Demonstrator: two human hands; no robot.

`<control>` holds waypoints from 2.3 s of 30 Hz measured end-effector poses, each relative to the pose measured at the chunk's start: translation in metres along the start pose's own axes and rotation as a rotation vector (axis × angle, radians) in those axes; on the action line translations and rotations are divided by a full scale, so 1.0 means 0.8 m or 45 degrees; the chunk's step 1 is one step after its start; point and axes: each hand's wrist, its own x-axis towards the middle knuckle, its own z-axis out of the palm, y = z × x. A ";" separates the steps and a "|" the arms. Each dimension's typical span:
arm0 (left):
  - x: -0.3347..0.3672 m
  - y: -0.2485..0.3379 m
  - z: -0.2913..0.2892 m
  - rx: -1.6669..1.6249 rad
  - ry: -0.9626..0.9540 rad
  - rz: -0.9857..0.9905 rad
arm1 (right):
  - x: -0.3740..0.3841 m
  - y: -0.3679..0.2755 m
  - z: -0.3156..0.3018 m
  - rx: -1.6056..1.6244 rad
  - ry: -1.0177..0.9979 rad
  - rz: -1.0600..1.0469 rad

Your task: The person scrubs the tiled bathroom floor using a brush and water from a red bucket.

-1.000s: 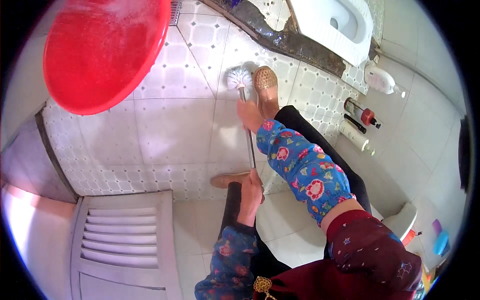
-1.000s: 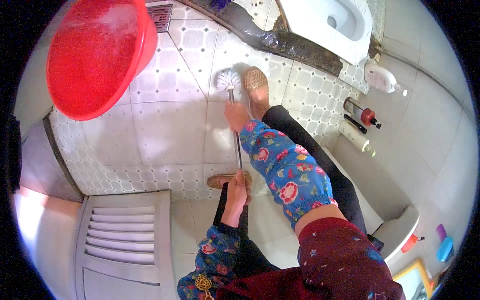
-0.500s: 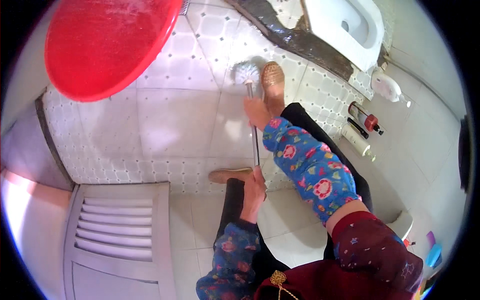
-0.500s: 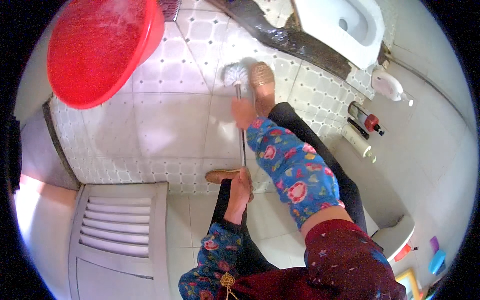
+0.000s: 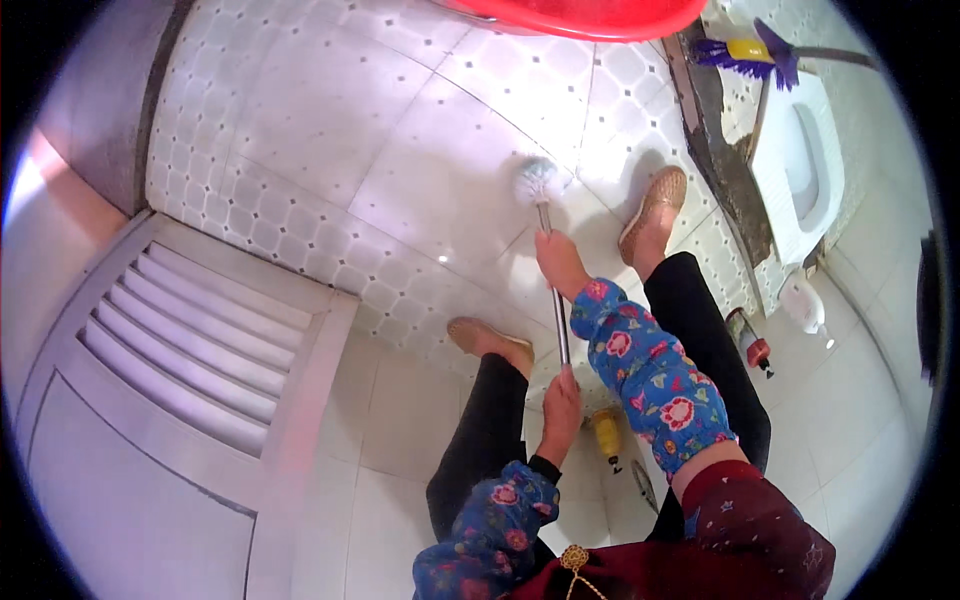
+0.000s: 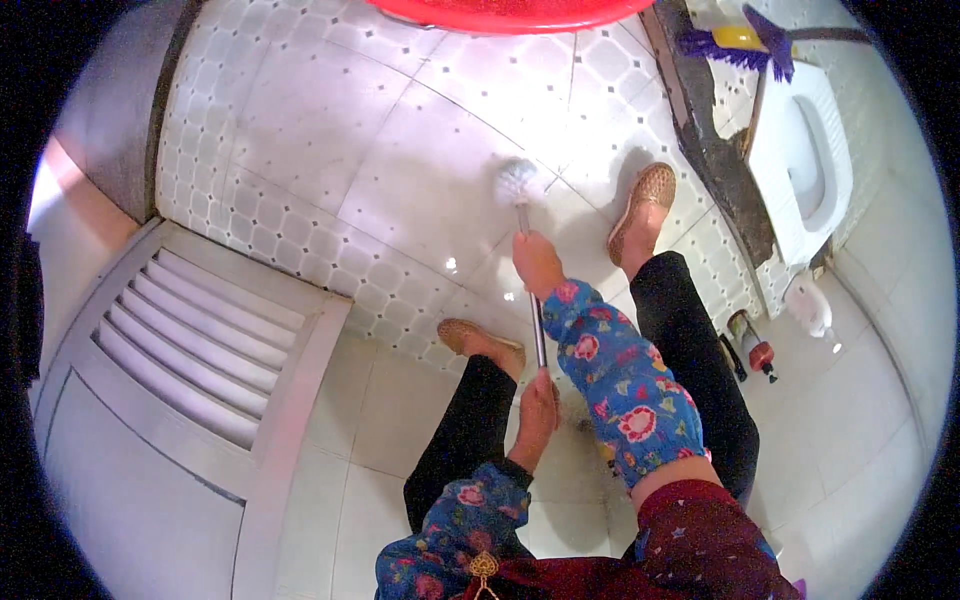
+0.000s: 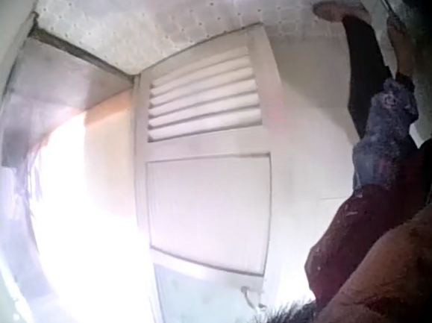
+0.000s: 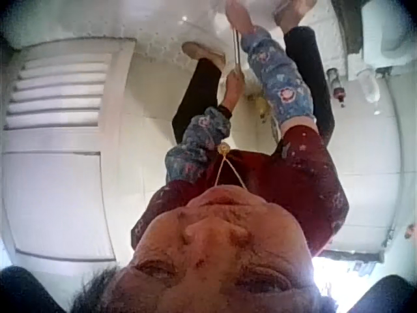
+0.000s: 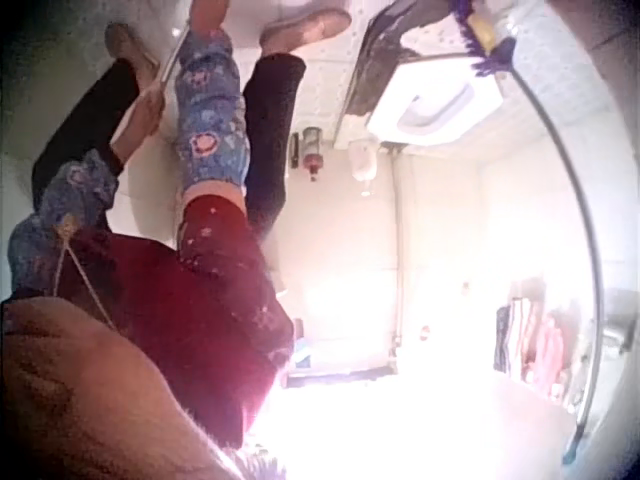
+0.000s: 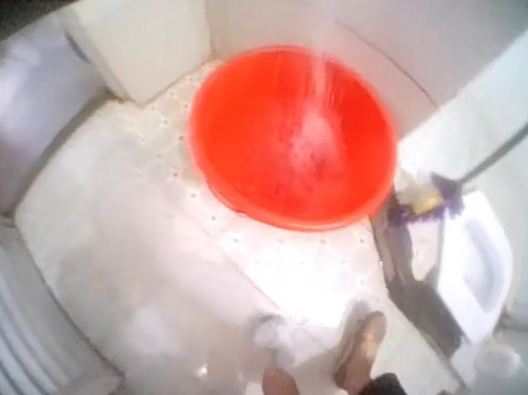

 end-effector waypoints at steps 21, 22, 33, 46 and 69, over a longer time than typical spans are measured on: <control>0.203 -0.083 -0.117 -1.488 -2.115 -0.001 | -0.190 -0.332 -0.508 -0.333 0.900 -1.454; 0.189 -0.068 -0.108 -1.457 -2.080 -0.002 | -0.228 -0.356 -0.562 -0.365 1.009 -1.507; 0.035 0.049 -0.094 -1.053 -0.215 -0.183 | -0.264 -0.557 -0.696 -1.025 1.069 -0.604; 0.012 0.066 -0.104 -1.108 -0.359 0.041 | -0.137 -0.373 -0.369 -0.244 0.050 -1.201; 0.085 0.242 -0.169 -1.172 -0.199 0.159 | 0.002 -0.357 0.122 -0.480 0.101 -1.021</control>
